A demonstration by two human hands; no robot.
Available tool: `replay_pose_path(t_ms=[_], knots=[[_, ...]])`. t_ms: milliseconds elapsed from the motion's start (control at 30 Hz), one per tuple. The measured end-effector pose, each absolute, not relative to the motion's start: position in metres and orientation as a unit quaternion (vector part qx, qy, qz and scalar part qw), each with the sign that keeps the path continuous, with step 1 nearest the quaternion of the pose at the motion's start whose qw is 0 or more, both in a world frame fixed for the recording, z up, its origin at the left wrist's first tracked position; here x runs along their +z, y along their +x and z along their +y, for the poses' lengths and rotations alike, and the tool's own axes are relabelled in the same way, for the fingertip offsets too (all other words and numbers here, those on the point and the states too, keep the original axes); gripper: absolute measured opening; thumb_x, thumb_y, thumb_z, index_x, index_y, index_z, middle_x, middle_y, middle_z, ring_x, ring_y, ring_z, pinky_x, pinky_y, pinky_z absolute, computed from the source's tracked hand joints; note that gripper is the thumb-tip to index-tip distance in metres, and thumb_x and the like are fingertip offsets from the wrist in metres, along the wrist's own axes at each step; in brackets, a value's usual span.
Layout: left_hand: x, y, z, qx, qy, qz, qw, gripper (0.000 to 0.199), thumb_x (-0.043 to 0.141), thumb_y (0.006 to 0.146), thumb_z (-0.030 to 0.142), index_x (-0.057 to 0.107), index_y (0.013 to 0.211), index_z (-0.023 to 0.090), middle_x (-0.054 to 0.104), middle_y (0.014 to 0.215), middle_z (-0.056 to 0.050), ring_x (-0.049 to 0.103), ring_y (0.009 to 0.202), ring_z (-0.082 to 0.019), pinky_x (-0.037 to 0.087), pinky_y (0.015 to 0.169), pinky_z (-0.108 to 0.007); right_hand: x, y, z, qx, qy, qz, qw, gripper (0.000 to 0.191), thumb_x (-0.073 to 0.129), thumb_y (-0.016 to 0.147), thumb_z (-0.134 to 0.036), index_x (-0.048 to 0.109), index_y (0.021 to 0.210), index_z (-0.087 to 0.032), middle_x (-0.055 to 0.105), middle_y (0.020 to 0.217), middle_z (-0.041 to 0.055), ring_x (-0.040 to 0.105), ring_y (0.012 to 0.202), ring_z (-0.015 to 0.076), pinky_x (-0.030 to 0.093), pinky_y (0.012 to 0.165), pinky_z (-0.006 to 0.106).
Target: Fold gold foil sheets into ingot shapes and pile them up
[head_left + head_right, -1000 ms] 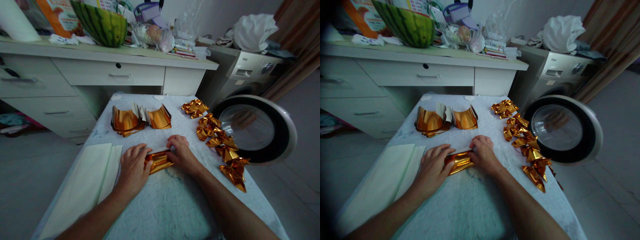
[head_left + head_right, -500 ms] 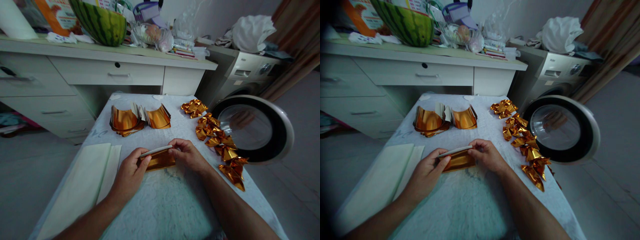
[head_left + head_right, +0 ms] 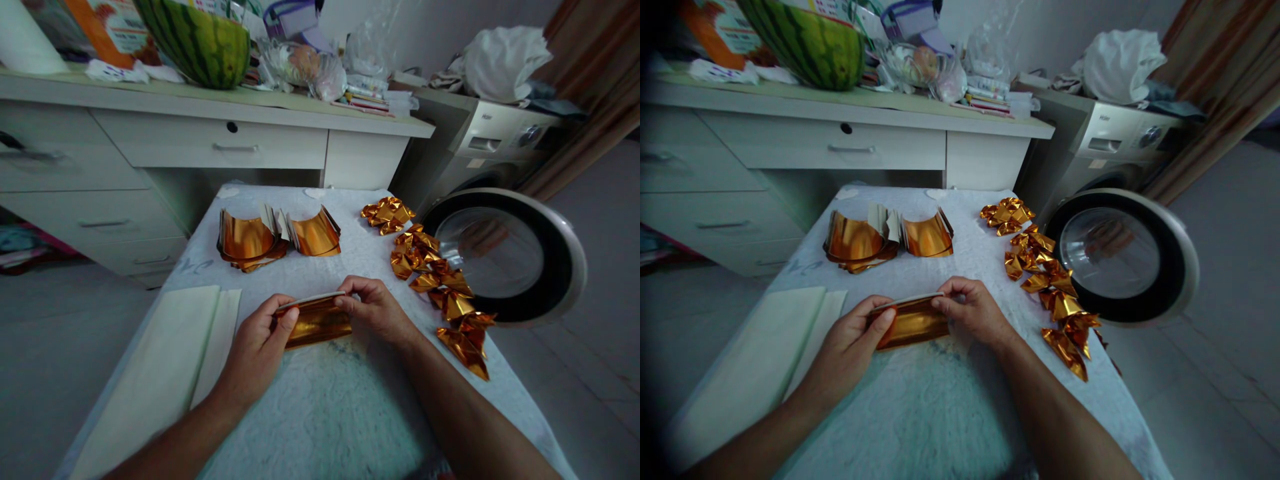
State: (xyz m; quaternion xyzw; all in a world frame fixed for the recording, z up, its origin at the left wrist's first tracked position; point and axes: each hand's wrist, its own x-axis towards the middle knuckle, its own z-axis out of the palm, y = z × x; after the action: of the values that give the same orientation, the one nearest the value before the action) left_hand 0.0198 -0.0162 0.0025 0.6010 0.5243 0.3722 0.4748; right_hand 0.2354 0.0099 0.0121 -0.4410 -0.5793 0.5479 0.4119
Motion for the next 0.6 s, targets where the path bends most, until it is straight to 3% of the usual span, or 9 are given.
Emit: replay_pose_path(t_ms=[600], knots=[[0.0024,0.0194,-0.0168,0.373,0.601,0.536,0.461,0.025,0.05,0.093,0.044,0.057,0.089,0.021,0.058,0.071,0.004,0.054,0.066,-0.014,0.04,0.061,-0.025,0.0212,0.2371,0.006,0.501,-0.448,-0.618,0.408,0.024,0.067,0.081,-0.042,0.067,0.075,-0.018,0.06,0.073,-0.0001,0.054,0.073,0.0144,0.039,0.07,0.028]])
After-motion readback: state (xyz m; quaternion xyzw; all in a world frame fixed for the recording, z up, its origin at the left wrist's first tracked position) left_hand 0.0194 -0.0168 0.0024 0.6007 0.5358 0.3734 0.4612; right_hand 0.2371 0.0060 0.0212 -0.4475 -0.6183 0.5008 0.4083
